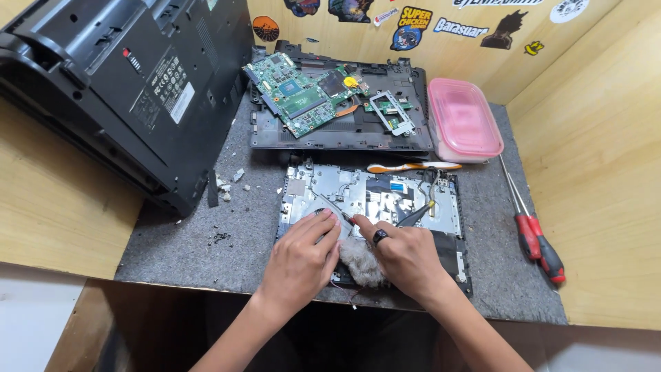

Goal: Servicing and cleaning a laptop cooling fan during a laptop repair.

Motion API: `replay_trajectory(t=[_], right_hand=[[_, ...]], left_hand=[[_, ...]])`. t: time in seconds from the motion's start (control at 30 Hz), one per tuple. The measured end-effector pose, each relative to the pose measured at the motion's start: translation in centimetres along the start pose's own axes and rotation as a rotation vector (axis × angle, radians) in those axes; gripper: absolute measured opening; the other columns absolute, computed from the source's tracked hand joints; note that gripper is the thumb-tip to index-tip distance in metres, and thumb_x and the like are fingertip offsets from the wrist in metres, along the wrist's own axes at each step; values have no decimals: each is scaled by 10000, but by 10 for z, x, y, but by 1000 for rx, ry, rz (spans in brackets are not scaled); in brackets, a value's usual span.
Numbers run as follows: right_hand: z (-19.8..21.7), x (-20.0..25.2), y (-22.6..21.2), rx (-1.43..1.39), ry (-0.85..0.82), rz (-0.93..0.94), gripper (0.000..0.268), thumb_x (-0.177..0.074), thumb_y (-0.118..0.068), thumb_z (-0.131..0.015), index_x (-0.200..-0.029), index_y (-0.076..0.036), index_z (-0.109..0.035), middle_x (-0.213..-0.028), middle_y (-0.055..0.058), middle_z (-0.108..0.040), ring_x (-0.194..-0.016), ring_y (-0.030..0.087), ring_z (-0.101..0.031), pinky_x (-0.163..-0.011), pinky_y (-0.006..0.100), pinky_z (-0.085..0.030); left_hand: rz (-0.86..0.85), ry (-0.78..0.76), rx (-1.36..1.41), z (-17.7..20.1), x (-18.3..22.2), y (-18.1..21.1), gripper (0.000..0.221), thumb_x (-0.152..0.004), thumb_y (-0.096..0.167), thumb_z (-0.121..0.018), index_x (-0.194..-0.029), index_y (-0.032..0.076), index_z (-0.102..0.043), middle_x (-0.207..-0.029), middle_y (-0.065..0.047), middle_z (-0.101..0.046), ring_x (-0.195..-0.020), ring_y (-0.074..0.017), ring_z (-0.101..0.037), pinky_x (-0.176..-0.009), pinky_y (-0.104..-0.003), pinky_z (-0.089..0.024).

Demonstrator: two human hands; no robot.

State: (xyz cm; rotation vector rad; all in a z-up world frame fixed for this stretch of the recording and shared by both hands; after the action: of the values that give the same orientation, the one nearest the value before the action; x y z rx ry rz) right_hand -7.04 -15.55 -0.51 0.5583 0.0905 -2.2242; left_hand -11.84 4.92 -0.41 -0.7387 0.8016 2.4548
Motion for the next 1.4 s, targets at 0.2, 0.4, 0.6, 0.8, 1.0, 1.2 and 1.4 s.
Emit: replay_trajectory(t=[0.2, 0.4, 0.6, 0.8, 1.0, 1.2, 1.4], right_hand=[[4, -8, 1, -39, -6, -25, 446, -954, -111, -667, -1397, -157, -657, -631, -49, -505, -378, 155, -420, -346, 363, -259], [7, -15, 4, -27, 4, -45, 380, -915, -186, -738, -1294, -215, -739, -600, -63, -472, -382, 155, -419, -347, 358, -285], [5, -18, 6, -28, -39, 2, 407, -920, -160, -730, -1326, -182, -713, -602, -60, -475, -378, 176, -374, -348, 374, -263], [-9, -21, 14, -102, -44, 34, 417, -934, -150, -717, -1349, -133, -682, -620, -44, -539, -392, 179, -446, -358, 382, -297], [1, -29, 10, -249, 105, -13, 282, -950, -170, -738, -1230, -144, -725, -690, -36, -671, -472, 179, -580, -419, 344, -422], [2, -16, 15, -262, 61, -36, 370, -916, -99, -762, -1280, -136, -704, -617, -56, -543, -459, 112, -521, -403, 304, -421], [2, -20, 15, -246, 20, 5, 410, -911, -98, -747, -1317, -121, -695, -711, -52, -692, -513, 152, -628, -431, 332, -475]], left_hand=[[-8, -8, 10, 4, -3, 1, 315, -885, 22, -726, -1190, -52, -696, -1182, -172, -732, -1183, -320, -680, -1084, -432, -512], [-48, -48, 39, 4, -5, -3, 297, -910, -5, -677, -1198, -80, -679, -1195, -212, -711, -1180, -347, -673, -1107, -444, -504], [-58, -79, 86, 5, -8, -7, 302, -918, -22, -655, -1206, -111, -667, -1217, -230, -693, -1203, -359, -651, -1133, -437, -486], [-71, -108, 87, 5, -8, -5, 342, -878, -45, -678, -1211, -124, -662, -1236, -260, -686, -1220, -377, -643, -1152, -443, -470], [-40, -22, 58, 5, -5, -1, 301, -910, -30, -672, -1200, -110, -682, -1227, -241, -707, -1199, -357, -669, -1132, -433, -489], [-7, -89, 82, 0, -3, -1, 361, -881, 1, -727, -1232, -67, -683, -1246, -239, -705, -1190, -334, -676, -1128, -419, -493], [-6, -68, 58, 2, -5, -1, 361, -854, -25, -731, -1209, -76, -691, -1235, -239, -709, -1181, -342, -680, -1123, -425, -496]])
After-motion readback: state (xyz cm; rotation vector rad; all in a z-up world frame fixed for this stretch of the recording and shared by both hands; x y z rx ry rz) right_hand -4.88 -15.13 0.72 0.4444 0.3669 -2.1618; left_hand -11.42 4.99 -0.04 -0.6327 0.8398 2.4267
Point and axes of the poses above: each hand's wrist, its own x-axis away from the middle knuckle, its own z-axis out of the back of the hand, y = z × x, the point moved 2 cm from there along -x, towards the middle knuckle
